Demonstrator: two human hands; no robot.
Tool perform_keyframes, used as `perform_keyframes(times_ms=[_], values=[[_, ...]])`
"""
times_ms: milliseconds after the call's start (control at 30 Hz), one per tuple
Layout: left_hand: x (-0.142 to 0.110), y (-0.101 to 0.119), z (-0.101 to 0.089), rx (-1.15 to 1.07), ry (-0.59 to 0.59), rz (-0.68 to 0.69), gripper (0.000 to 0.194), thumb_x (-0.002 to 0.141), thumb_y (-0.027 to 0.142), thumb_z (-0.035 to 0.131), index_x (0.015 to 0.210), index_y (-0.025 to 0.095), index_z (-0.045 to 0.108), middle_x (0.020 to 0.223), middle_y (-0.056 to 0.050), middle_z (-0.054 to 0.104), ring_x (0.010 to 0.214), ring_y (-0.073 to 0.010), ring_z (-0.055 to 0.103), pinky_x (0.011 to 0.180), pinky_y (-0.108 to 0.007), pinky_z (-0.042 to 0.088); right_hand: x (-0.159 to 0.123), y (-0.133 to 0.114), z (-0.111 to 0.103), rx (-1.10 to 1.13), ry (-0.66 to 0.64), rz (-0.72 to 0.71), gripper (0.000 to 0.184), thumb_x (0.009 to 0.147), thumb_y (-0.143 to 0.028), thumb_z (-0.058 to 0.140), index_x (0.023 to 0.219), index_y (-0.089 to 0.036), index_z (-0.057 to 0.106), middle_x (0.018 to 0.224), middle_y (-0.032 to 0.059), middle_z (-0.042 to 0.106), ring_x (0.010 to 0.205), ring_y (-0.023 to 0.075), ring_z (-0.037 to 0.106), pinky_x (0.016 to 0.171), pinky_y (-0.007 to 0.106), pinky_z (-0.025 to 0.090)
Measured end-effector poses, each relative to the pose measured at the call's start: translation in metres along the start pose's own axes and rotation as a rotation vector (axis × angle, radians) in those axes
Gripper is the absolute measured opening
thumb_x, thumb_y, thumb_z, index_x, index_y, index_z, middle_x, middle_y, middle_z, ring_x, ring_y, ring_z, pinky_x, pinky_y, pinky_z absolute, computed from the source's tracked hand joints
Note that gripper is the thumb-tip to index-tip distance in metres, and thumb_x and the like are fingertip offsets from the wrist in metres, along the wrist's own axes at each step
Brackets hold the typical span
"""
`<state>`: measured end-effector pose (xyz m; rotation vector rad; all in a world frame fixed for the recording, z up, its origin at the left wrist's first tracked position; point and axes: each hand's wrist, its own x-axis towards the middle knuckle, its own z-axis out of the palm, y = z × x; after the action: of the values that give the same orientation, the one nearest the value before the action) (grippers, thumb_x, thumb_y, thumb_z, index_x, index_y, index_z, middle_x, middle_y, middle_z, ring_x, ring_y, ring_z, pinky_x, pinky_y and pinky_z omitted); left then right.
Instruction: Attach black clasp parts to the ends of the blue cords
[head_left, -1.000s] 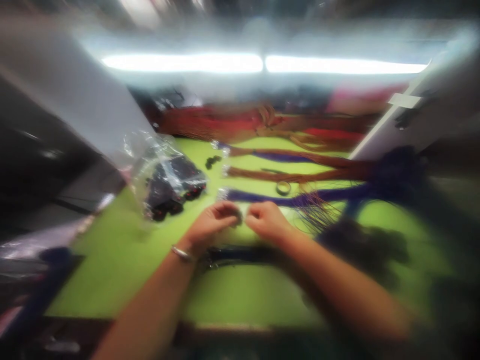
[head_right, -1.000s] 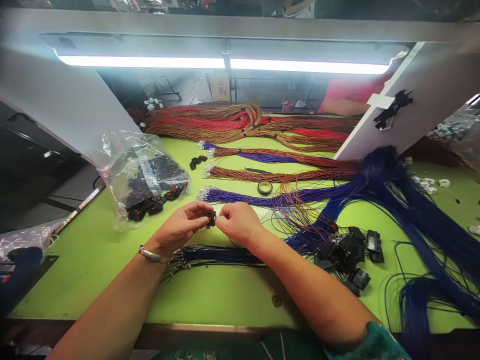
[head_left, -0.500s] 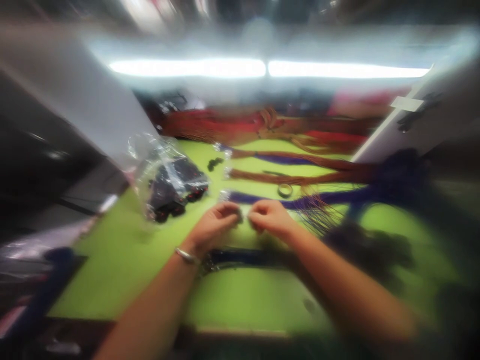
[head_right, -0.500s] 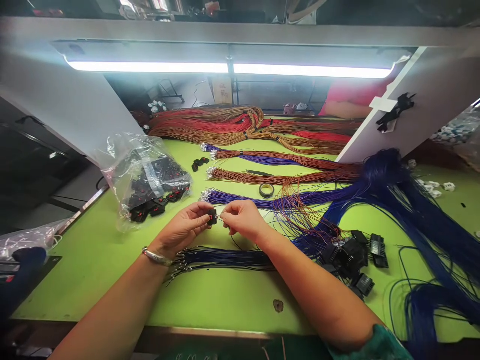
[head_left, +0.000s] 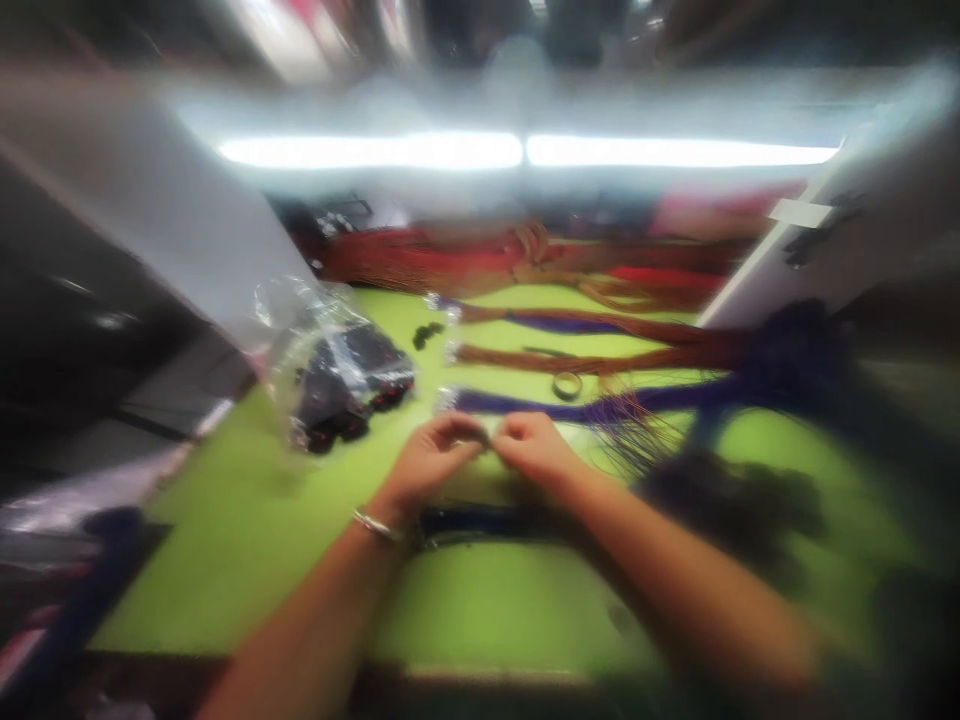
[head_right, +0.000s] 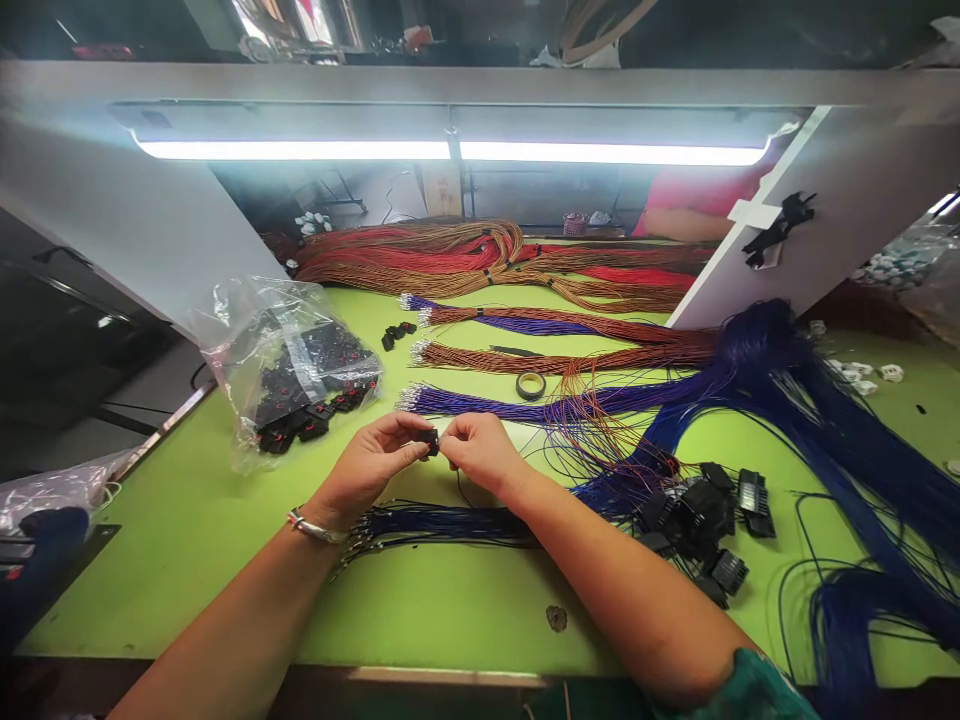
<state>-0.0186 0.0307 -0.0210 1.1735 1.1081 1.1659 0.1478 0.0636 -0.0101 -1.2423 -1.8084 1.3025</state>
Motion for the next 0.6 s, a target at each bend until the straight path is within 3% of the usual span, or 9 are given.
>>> perform_keyframes(times_ms=[200, 400, 500, 600], values=[[0.0, 0.0, 0.002, 0.007, -0.067, -0.032, 0.022, 0.068, 0.022, 0.073, 0.088, 0.016, 0.068, 0.08, -0.004, 0.067, 0.073, -0.0141, 0.059, 0.072, -0.028, 0.047, -0.001, 0.004, 0.0, -0.165, -0.011, -0.075, 0.014, 0.067, -0.015, 0.049, 0.055, -0.015, 0.055, 0.052, -0.003, 0.053, 0.05, 0.0072, 0.044, 0.049, 0.018, 0.033], [0.001, 0.002, 0.005, -0.189, 0.049, -0.082, 0.025, 0.066, 0.022, 0.074, 0.089, 0.017, 0.065, 0.082, -0.003, 0.066, 0.072, -0.0126, 0.057, 0.069, -0.026, 0.045, -0.005, -0.013, -0.013, -0.194, 0.0, -0.108, 0.013, 0.069, -0.015, 0.05, 0.06, -0.014, 0.058, 0.054, -0.0019, 0.056, 0.051, 0.0073, 0.046, 0.051, 0.018, 0.036], [0.0, 0.006, 0.004, -0.274, 0.086, -0.129, 0.028, 0.064, 0.022, 0.075, 0.09, 0.017, 0.064, 0.082, -0.002, 0.064, 0.071, -0.0114, 0.056, 0.068, -0.025, 0.045, 0.008, -0.027, -0.027, -0.366, -0.079, -0.085, 0.015, 0.072, -0.017, 0.05, 0.066, -0.014, 0.063, 0.056, -0.001, 0.059, 0.05, 0.008, 0.047, 0.05, 0.019, 0.035], [-0.001, 0.008, 0.005, -0.332, 0.081, -0.166, 0.03, 0.062, 0.022, 0.077, 0.09, 0.017, 0.065, 0.081, -0.002, 0.063, 0.07, -0.0103, 0.056, 0.067, -0.024, 0.044, 0.04, -0.038, -0.038, -0.645, -0.065, -0.147, 0.018, 0.075, -0.021, 0.051, 0.075, -0.016, 0.068, 0.072, 0.0026, 0.067, 0.064, 0.0113, 0.054, 0.059, 0.021, 0.038]])
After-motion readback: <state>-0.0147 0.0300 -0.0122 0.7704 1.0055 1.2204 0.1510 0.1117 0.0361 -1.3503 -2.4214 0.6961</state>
